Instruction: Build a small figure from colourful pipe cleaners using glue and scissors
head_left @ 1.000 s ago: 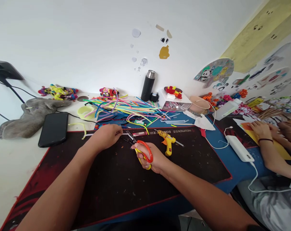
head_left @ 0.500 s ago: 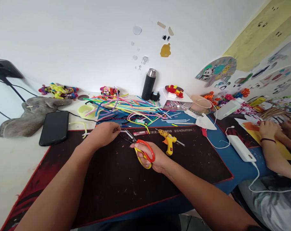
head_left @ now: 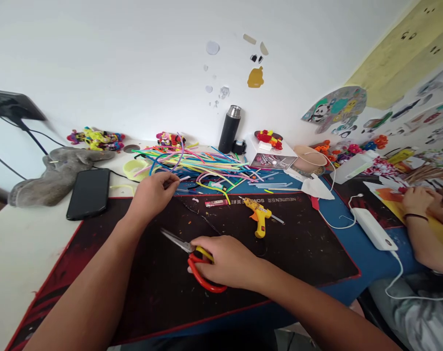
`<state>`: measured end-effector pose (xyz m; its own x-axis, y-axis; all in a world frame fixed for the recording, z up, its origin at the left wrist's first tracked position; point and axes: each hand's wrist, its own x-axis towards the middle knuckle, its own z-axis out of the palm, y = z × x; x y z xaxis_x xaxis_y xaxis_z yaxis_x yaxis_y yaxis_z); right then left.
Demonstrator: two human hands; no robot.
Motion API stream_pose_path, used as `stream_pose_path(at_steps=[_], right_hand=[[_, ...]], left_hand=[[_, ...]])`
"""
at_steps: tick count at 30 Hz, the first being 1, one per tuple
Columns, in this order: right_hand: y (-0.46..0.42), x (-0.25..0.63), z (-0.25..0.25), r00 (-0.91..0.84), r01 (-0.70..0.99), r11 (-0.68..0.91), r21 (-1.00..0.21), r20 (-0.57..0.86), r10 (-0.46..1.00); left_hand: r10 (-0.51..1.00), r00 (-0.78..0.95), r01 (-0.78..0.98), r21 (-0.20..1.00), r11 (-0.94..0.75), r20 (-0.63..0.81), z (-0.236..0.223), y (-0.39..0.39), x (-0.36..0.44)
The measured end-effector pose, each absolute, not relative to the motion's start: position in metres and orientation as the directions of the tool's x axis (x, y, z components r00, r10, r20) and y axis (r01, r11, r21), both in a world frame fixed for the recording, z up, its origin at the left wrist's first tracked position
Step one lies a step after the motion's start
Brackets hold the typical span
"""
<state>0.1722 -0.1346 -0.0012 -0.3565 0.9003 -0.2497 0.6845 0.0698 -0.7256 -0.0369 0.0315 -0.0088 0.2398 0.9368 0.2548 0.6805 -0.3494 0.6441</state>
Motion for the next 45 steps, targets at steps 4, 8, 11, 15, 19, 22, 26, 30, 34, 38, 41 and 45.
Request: stream_pose_path(at_steps=[4, 8, 11, 15, 19, 22, 26, 30, 34, 38, 41, 45], right_hand=[[-0.129, 0.165, 0.016, -0.512, 0.795, 0.344, -0.5, -0.249, 0.822], [-0.118, 0.167, 0.03, -0.602, 0.741, 0.431, -0.515, -0.226, 0.766], [-0.103, 0.172, 0.028, -0.546, 0.712, 0.396, -0.58, -0.104, 0.831], [-0.084, 0.176, 0.016, -0.424, 0.704, 0.297, -0.645, -0.047, 0.904], [-0.083, 0.17, 0.007, -0.487, 0.701, 0.352, -0.621, -0.055, 0.872], [-0.084, 0.165, 0.005, -0.448, 0.641, 0.313, -0.701, -0.011, 0.894], [-0.072, 0.167, -0.001, -0.244, 0.508, 0.178, -0.843, 0.057, 0.968], [-0.054, 0.177, -0.008, -0.023, 0.319, 0.054, -0.946, 0.049, 0.999], [-0.038, 0.184, -0.011, 0.092, 0.169, 0.07, -0.983, 0.087, 0.992], [-0.023, 0.184, -0.011, 0.179, 0.027, 0.075, -0.997, 0.078, 0.981], [-0.019, 0.182, -0.013, 0.21, -0.022, 0.083, -0.996, 0.076, 0.975], [-0.021, 0.187, -0.018, 0.206, 0.001, 0.072, -0.997, 0.07, 0.976]], left_hand=[[0.935, 0.247, 0.696, 0.625, -0.354, 0.254, -0.009, 0.031, -0.037], [0.932, 0.263, 0.711, 0.602, -0.363, 0.251, -0.009, 0.031, -0.037], [0.934, 0.274, 0.716, 0.601, -0.357, 0.229, -0.008, 0.03, -0.035], [0.936, 0.272, 0.728, 0.588, -0.352, 0.223, -0.011, 0.027, -0.029], [0.926, 0.337, 0.756, 0.538, -0.373, 0.168, -0.018, 0.021, -0.019], [0.919, 0.374, 0.788, 0.481, -0.385, 0.123, -0.022, 0.018, -0.013], [0.915, 0.388, 0.804, 0.444, -0.395, 0.111, -0.028, 0.02, -0.009], [0.911, 0.397, 0.812, 0.42, -0.405, 0.111, -0.034, 0.022, -0.008], [0.893, 0.44, 0.802, 0.409, -0.436, 0.09, -0.038, 0.024, -0.008], [0.882, 0.461, 0.8, 0.385, -0.46, 0.095, -0.04, 0.025, -0.01], [0.868, 0.486, 0.784, 0.388, -0.485, 0.102, -0.041, 0.025, -0.012], [0.853, 0.512, 0.75, 0.431, -0.502, 0.103, -0.043, 0.025, -0.013]])
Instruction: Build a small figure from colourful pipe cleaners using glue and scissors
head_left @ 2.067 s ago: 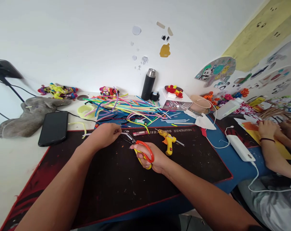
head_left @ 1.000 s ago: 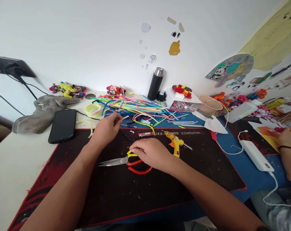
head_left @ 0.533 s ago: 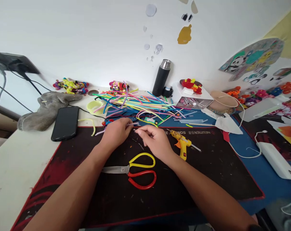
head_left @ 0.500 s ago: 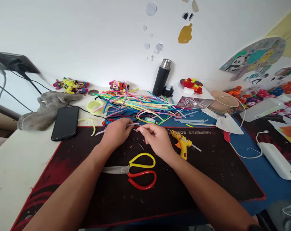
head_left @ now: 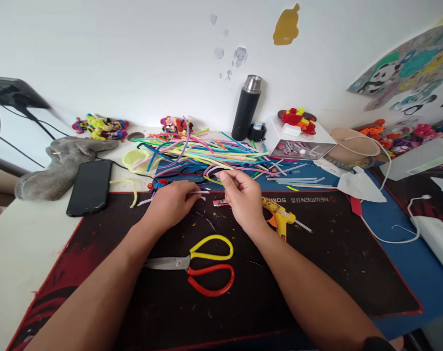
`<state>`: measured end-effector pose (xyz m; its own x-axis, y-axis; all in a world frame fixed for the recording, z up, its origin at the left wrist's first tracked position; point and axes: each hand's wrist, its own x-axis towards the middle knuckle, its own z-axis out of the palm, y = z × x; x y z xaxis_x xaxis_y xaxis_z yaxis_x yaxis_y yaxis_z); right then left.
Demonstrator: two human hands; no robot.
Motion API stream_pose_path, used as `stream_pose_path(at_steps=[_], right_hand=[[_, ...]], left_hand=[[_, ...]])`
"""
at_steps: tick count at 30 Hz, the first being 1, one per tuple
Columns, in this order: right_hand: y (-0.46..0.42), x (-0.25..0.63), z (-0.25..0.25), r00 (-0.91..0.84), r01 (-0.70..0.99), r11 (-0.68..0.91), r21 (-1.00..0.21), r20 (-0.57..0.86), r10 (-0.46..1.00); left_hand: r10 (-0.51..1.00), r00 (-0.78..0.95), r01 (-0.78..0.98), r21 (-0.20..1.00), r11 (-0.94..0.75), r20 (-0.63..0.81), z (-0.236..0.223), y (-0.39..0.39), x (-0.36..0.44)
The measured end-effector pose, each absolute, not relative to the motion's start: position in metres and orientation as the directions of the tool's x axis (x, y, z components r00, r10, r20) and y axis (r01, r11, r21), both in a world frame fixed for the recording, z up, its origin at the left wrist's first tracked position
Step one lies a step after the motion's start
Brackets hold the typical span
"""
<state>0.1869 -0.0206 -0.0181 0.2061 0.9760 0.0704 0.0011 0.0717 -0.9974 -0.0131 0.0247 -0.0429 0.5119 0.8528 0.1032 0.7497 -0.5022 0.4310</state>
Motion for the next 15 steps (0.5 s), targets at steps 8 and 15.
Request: stream_pose_path(at_steps=[8, 15], right_hand=[[-0.023, 0.202, -0.026, 0.212, 0.108, 0.118, -0.987, 0.139, 0.967], [-0.026, 0.202, -0.027, 0.094, 0.154, 0.092, -0.984, 0.107, 0.99]], left_hand=[[0.856, 0.514, 0.756, 0.446, -0.478, 0.046, -0.04, 0.025, -0.012], [0.872, 0.489, 0.748, 0.499, -0.437, 0.03, -0.038, 0.025, -0.013]])
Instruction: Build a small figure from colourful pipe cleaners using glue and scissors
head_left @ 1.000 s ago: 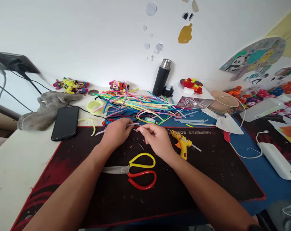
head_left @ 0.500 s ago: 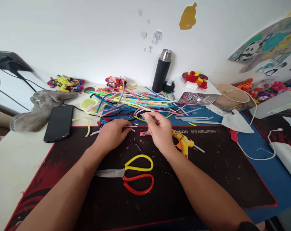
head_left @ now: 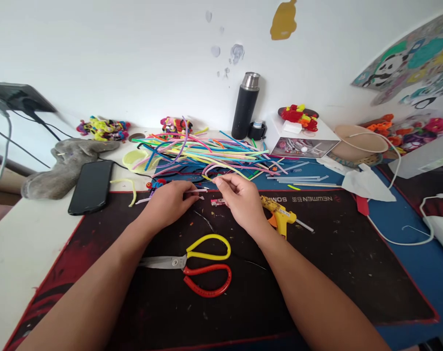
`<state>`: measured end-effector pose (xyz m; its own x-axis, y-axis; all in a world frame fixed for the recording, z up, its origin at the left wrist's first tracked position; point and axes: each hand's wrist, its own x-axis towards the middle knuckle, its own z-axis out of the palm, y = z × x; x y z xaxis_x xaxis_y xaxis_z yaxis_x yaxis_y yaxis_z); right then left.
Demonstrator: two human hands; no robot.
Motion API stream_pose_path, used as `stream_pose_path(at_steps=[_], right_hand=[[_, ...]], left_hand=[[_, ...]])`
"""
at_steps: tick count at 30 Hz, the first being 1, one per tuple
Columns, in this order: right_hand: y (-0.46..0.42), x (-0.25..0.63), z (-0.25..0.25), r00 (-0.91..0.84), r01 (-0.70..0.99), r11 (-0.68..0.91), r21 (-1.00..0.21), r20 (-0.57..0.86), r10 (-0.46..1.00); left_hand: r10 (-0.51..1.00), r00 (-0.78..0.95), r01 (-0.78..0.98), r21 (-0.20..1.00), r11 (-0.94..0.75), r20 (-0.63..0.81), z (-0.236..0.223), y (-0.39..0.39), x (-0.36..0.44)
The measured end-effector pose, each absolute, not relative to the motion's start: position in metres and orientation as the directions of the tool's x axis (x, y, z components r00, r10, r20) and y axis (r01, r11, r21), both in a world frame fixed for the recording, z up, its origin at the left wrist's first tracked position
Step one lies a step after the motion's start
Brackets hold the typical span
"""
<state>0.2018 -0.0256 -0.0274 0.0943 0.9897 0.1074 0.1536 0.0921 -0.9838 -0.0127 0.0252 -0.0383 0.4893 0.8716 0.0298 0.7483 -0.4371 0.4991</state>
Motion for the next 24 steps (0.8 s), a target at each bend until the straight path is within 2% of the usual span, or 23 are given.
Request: stream_pose_path(at_steps=[2, 5, 9, 14, 24], right_hand=[[-0.024, 0.202, -0.029, 0.069, 0.168, 0.077, -0.983, 0.09, 0.994], [-0.022, 0.204, -0.033, 0.045, 0.187, 0.058, -0.981, 0.067, 0.997], [-0.022, 0.204, -0.037, -0.006, 0.228, 0.041, -0.973, 0.04, 0.999], [-0.026, 0.2, -0.036, -0.044, 0.313, 0.074, -0.947, 0.063, 0.997], [-0.028, 0.197, -0.035, -0.07, 0.3, 0.107, -0.948, 0.089, 0.994]], left_hand=[[0.88, 0.474, 0.736, 0.539, -0.41, 0.022, -0.036, 0.025, -0.014], [0.904, 0.427, 0.678, 0.658, -0.327, 0.01, -0.03, 0.026, -0.016], [0.928, 0.369, 0.575, 0.773, -0.268, 0.047, -0.018, 0.024, -0.017], [0.916, 0.4, 0.497, 0.831, -0.248, 0.034, -0.009, 0.018, -0.014], [0.906, 0.423, 0.448, 0.867, -0.219, 0.011, -0.006, 0.012, -0.011]])
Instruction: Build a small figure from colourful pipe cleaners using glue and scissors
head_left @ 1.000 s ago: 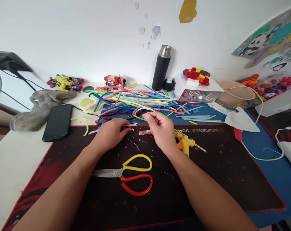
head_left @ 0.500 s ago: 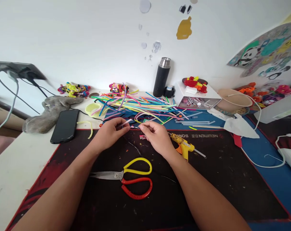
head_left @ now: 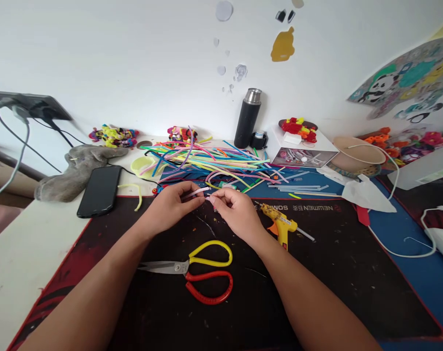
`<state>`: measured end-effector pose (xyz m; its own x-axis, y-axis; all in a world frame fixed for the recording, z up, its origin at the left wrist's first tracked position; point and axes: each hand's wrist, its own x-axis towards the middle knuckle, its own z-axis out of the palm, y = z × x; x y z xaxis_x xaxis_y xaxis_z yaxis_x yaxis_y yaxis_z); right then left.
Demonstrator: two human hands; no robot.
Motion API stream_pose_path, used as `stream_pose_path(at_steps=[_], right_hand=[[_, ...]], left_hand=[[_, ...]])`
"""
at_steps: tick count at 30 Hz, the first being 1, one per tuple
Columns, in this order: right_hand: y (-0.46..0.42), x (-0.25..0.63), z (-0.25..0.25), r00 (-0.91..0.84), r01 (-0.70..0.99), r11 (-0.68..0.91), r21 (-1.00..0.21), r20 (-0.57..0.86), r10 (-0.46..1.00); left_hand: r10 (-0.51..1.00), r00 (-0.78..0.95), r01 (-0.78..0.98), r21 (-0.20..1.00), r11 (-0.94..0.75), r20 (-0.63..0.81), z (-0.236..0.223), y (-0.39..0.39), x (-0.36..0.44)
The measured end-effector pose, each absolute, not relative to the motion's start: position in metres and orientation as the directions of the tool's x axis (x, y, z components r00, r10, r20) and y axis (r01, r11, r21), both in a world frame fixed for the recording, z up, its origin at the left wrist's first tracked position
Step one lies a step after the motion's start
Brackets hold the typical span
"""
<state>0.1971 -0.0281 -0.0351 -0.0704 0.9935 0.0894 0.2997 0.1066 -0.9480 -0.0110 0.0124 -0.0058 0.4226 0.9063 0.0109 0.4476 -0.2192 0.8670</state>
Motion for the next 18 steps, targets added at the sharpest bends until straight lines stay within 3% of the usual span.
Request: stream_pose_path(at_steps=[18], right_hand=[[-0.0316, 0.1912, -0.0291, -0.086, 0.053, -0.014, -0.999, -0.018, 0.996]], left_hand=[[0.907, 0.42, 0.301, 0.949, -0.097, -0.041, -0.0068, 0.0099, -0.0099]])
